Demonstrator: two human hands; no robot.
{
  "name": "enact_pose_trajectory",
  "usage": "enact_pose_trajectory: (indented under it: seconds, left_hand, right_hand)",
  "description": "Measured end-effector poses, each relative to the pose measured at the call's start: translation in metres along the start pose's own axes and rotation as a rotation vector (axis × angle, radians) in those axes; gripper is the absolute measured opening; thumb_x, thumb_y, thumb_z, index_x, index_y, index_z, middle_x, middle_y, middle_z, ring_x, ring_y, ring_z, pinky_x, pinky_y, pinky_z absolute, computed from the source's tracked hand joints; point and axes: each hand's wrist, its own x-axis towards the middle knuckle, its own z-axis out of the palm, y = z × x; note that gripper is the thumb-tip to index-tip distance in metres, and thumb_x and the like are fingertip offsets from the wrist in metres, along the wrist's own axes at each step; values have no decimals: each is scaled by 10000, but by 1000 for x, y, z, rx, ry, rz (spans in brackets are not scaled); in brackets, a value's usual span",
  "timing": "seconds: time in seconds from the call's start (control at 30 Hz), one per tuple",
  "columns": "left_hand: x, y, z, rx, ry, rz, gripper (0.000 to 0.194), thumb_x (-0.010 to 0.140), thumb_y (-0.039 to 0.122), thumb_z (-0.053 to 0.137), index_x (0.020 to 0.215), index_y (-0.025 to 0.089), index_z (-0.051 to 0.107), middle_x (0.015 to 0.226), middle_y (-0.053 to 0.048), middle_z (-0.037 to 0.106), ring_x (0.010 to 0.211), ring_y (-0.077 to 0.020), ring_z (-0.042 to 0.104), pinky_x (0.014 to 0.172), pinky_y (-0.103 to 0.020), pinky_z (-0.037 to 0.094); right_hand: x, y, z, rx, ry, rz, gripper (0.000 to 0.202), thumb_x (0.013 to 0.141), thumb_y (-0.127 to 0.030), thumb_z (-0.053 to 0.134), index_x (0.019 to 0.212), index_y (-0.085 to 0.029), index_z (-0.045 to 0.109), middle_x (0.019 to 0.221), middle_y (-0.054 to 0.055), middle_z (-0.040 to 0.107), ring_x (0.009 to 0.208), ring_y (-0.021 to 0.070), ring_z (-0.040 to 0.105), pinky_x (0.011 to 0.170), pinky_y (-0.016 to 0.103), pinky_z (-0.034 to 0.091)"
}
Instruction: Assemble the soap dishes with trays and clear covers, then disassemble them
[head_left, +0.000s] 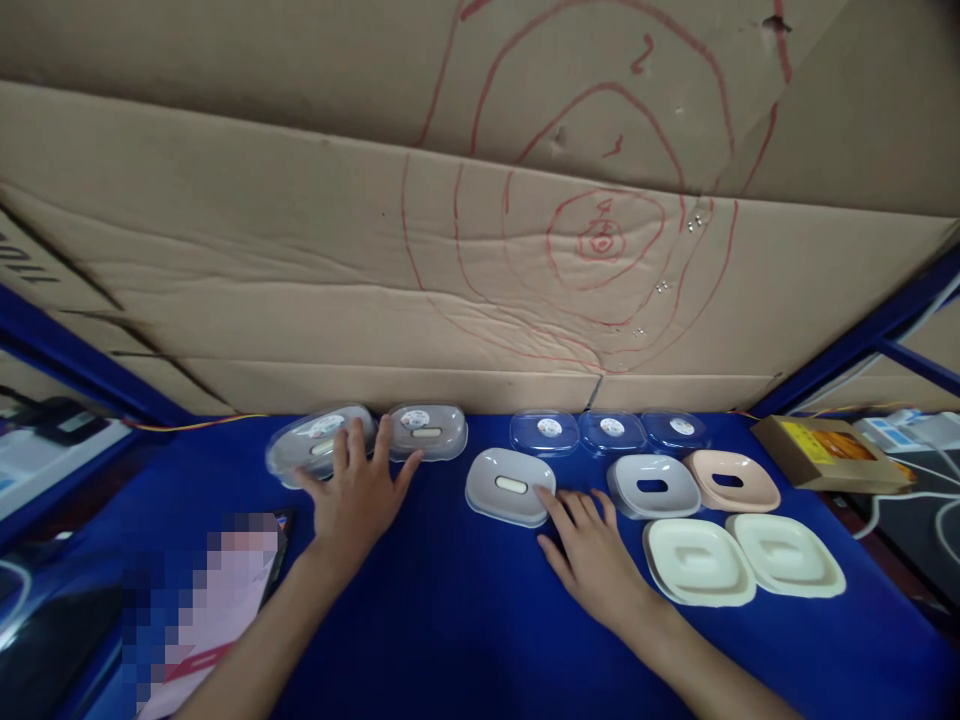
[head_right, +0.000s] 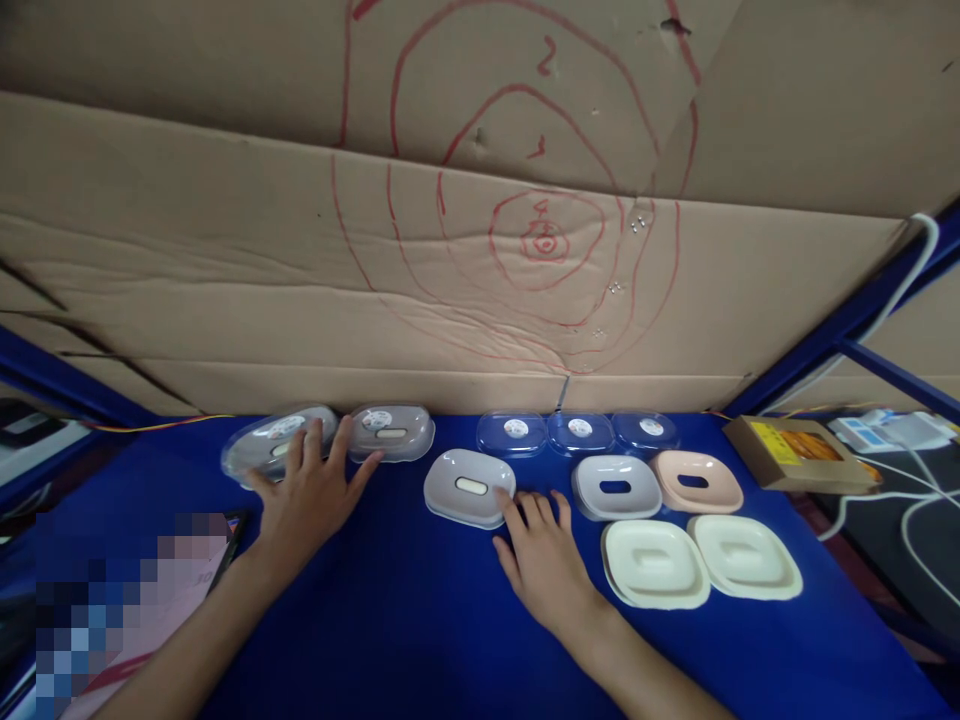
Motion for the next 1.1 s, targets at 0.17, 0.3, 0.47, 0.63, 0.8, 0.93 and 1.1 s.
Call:
enact_pose_trajectory:
  seconds: [0.17, 0.3, 0.47, 0.63, 0.8, 0.93, 1.1]
  left_hand:
    - [0, 3, -9, 22, -4, 20, 641, 1129, 537, 360, 1597, 126, 513, 1561, -322, 532, 1435, -503, 495, 1094, -892, 311]
    - [-1, 5, -13, 68, -18, 45, 668, 1127, 555, 336, 1615, 126, 492, 1442, -317, 600, 1382, -515, 517, 1053, -848, 395]
    - [-2, 4, -7, 100, -19, 62, 704, 1123, 574, 331, 1619, 98, 480, 1474, -341, 564, 1386, -536, 505, 1056, -849, 385]
    - [-7, 14, -10, -82, 9, 167, 694, 1131, 569, 323, 1599, 84, 484, 1570, -327, 504, 1457, -501, 493, 1139, -762, 394]
    - [-39, 43, -21, -324, -111, 783, 630, 1099, 581, 507, 1652, 289, 433, 1691, -162, 453, 1534, -368, 462, 1228, -569, 396]
    - [-60, 57, -20, -286, -202, 890, 711, 1052, 547, 639, 1664, 264, 414, 1647, -174, 515, 1501, -400, 494, 1224, -622, 364]
    - [-65, 55, -27, -270, -265, 755, 572, 1048, 453, 670, 1563, 243, 536, 1503, -141, 639, 1371, -391, 596, 1185, -630, 400]
  right_hand:
    - [1, 0, 1, -11, -3, -5, 548, 1071, -249, 562, 1609, -198, 475, 1378, 153, 680, 1254, 327, 621, 1145, 575, 407]
    - [0, 2, 1, -2, -2, -17, 544, 1081, -261, 542, 1616, -204, 461, 1388, 153, 677, 1261, 325, 609, 1142, 564, 409]
    - [-1, 5, 2, 9, -6, -20, 528, 1090, -259, 528, 1611, -200, 463, 1390, 157, 673, 1265, 326, 601, 1151, 568, 399]
    - [1, 5, 0, 53, -23, -40, 533, 1095, -254, 531, 1620, -205, 457, 1397, 156, 672, 1281, 323, 602, 1155, 564, 402]
    - [3, 2, -3, 127, -59, -59, 592, 1101, -187, 475, 1681, -231, 369, 1509, 147, 636, 1404, 304, 559, 1206, 553, 361]
    - [3, 0, -6, 180, -84, -91, 653, 1104, -147, 435, 1725, -248, 261, 1566, 130, 612, 1472, 275, 523, 1239, 552, 323]
    - [4, 0, -9, 184, -75, -95, 584, 1099, -202, 492, 1671, -233, 379, 1586, 139, 599, 1474, 290, 529, 1242, 564, 321]
